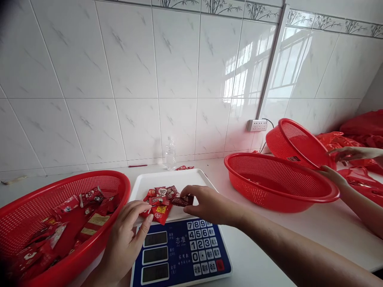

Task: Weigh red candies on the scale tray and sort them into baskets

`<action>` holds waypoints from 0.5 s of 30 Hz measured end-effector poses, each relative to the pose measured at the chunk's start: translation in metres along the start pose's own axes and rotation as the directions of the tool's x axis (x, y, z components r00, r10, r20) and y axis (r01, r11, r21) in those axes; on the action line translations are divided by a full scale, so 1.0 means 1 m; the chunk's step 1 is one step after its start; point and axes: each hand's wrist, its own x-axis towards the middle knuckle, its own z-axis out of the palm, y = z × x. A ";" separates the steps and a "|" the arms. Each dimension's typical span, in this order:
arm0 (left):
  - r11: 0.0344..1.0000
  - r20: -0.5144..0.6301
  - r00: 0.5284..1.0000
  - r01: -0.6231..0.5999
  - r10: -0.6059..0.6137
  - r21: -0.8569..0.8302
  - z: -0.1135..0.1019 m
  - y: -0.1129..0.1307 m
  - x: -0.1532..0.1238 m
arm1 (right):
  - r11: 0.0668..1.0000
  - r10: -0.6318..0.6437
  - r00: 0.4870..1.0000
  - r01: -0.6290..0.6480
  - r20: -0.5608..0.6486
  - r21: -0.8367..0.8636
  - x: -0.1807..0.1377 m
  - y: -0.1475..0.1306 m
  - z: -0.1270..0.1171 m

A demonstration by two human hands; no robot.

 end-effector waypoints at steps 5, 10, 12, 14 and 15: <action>1.000 -0.009 1.000 -0.004 0.004 -0.002 0.001 0.000 0.000 | 0.999 -0.042 0.995 0.043 -0.095 0.001 0.015 0.002 0.018; 1.000 -0.021 1.000 -0.006 0.006 -0.005 0.000 0.002 0.002 | 0.999 -0.054 0.992 0.055 -0.111 0.000 0.019 -0.001 0.025; 1.000 -0.025 1.000 -0.008 0.008 -0.009 -0.001 0.002 0.002 | 0.999 -0.049 0.994 0.050 -0.102 0.001 0.018 -0.002 0.025; 1.000 -0.022 1.000 -0.011 0.011 -0.012 -0.001 0.003 0.002 | 0.999 -0.043 0.995 0.043 -0.088 -0.001 0.016 -0.002 0.024; 1.000 -0.021 1.000 -0.013 0.012 -0.012 -0.001 0.003 0.002 | 0.999 -0.043 0.996 0.043 -0.081 -0.003 0.016 -0.001 0.024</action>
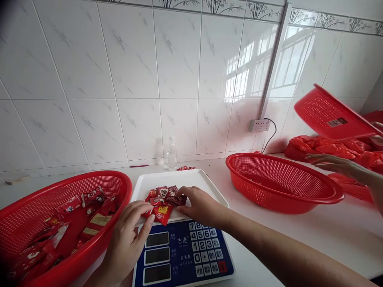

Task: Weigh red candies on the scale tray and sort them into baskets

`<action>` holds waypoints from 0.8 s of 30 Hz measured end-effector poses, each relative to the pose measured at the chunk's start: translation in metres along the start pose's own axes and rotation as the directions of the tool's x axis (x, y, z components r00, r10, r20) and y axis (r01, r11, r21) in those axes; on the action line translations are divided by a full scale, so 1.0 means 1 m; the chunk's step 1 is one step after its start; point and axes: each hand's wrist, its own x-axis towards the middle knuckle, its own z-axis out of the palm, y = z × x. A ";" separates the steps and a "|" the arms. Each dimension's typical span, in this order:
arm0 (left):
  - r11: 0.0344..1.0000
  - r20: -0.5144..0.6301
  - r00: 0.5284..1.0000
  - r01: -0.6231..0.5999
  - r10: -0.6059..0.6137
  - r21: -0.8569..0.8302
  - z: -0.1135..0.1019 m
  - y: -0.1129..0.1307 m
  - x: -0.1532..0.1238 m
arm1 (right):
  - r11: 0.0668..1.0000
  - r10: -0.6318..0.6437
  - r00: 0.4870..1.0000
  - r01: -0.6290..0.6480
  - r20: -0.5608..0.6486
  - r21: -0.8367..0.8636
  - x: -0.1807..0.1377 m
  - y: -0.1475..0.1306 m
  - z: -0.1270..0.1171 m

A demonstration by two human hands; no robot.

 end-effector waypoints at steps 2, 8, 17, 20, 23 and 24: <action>1.000 0.002 1.000 -0.003 0.003 0.002 0.000 0.000 0.000 | 1.000 -0.007 1.000 0.007 0.013 -0.003 -0.001 0.001 0.000; 1.000 0.011 1.000 0.004 -0.004 0.009 0.000 0.000 0.000 | 0.999 -0.032 0.999 0.031 0.006 0.025 -0.002 0.005 0.001; 1.000 -0.004 1.000 -0.005 0.005 0.003 -0.001 0.001 -0.001 | 0.971 -0.052 0.993 0.076 -0.109 0.226 -0.009 -0.008 0.000; 0.999 -0.003 1.000 -0.024 0.024 -0.032 -0.004 0.004 -0.001 | 0.891 -0.072 0.993 0.108 -0.097 0.442 -0.018 -0.020 0.002; 0.995 -0.001 0.999 -0.054 0.054 -0.084 -0.007 0.006 -0.001 | 0.452 -0.139 0.988 0.121 -0.064 0.884 -0.027 -0.030 0.006; 0.993 -0.004 0.998 -0.059 0.059 -0.097 -0.007 0.006 -0.001 | 0.238 -0.172 0.983 0.109 -0.069 0.965 -0.030 -0.033 0.007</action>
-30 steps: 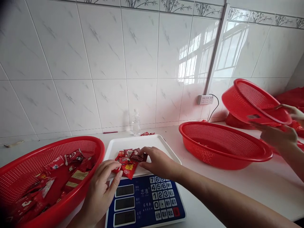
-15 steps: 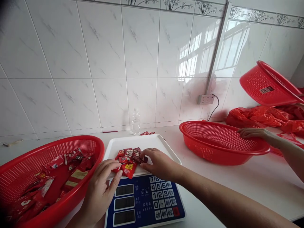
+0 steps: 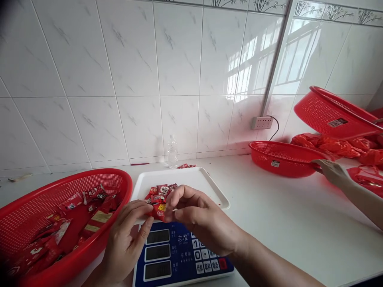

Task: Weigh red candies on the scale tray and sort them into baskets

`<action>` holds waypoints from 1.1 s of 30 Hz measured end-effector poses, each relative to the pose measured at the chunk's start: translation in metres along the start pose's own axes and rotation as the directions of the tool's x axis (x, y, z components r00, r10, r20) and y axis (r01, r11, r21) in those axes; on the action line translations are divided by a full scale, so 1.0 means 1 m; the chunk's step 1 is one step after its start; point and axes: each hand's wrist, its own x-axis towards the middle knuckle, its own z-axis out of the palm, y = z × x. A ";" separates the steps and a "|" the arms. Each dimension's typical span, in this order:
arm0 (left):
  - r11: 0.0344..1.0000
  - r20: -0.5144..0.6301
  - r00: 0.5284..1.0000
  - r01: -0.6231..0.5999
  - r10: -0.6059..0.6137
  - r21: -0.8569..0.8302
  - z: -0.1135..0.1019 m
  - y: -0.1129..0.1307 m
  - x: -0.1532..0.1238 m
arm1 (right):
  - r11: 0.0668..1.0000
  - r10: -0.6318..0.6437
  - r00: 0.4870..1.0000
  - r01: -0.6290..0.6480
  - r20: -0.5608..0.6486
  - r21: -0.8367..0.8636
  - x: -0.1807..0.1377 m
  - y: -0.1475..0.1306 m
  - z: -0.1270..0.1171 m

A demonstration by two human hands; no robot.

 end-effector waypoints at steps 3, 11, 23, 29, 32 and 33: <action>1.000 -0.005 1.000 -0.003 0.003 -0.014 0.000 0.000 0.000 | 0.925 -0.051 0.995 0.017 0.081 0.380 -0.004 -0.001 0.010; 1.000 0.013 1.000 -0.013 0.013 -0.008 0.001 -0.003 -0.001 | 0.860 -0.092 0.984 0.002 0.151 0.511 -0.004 -0.009 0.028; 1.000 0.009 1.000 -0.025 0.025 0.005 0.001 -0.003 0.000 | 0.809 -0.105 0.981 -0.011 0.162 0.588 -0.002 -0.010 0.035; 1.000 0.016 1.000 -0.017 0.017 0.008 0.000 -0.001 0.002 | 0.742 -0.144 0.980 0.014 0.139 0.670 0.002 -0.016 0.044; 1.000 0.007 1.000 -0.026 0.026 0.001 -0.001 -0.001 0.002 | 0.716 -0.180 0.975 0.041 0.127 0.697 0.005 -0.018 0.048; 1.000 0.006 1.000 -0.026 0.026 0.000 -0.002 -0.001 0.002 | 0.710 -0.191 0.973 0.047 0.128 0.703 0.006 -0.018 0.050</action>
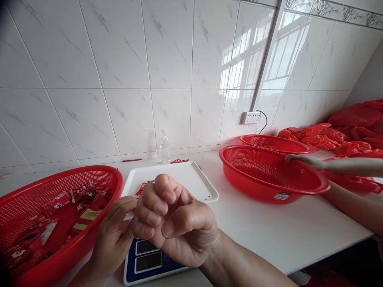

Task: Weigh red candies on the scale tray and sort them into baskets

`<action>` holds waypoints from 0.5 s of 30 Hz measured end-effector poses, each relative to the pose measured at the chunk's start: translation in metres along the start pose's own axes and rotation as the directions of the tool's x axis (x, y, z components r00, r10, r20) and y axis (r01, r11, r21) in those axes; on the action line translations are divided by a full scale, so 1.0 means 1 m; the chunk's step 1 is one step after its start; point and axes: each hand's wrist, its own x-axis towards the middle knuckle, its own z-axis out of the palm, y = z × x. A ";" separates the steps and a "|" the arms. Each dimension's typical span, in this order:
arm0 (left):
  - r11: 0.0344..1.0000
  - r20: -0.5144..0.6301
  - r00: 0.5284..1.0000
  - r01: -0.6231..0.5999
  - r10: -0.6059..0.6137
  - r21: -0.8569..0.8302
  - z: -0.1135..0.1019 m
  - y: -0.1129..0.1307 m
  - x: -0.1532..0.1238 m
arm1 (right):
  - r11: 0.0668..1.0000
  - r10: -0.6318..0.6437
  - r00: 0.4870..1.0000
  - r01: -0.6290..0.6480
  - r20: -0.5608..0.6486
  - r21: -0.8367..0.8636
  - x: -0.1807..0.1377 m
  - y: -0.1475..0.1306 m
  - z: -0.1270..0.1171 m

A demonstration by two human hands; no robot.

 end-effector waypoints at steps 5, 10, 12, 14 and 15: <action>1.000 0.019 1.000 0.021 -0.021 0.011 -0.002 0.001 0.001 | 1.000 -0.015 0.998 0.014 0.061 0.019 0.008 0.003 0.002; 0.999 0.009 0.999 0.037 -0.037 -0.009 -0.001 0.002 0.002 | 0.999 0.015 0.995 -0.019 0.094 0.044 0.015 0.002 0.002; 0.999 0.006 0.999 0.050 -0.050 -0.014 -0.001 0.002 0.003 | 0.996 0.033 0.993 -0.041 0.110 0.074 0.017 0.002 0.002; 0.998 0.003 0.998 0.055 -0.055 -0.014 0.000 0.001 0.003 | 0.992 0.043 0.993 -0.056 0.113 0.114 0.018 0.003 0.000; 0.998 0.001 0.999 0.054 -0.054 -0.012 0.000 0.001 0.003 | 0.989 0.046 0.993 -0.061 0.111 0.135 0.019 0.004 -0.001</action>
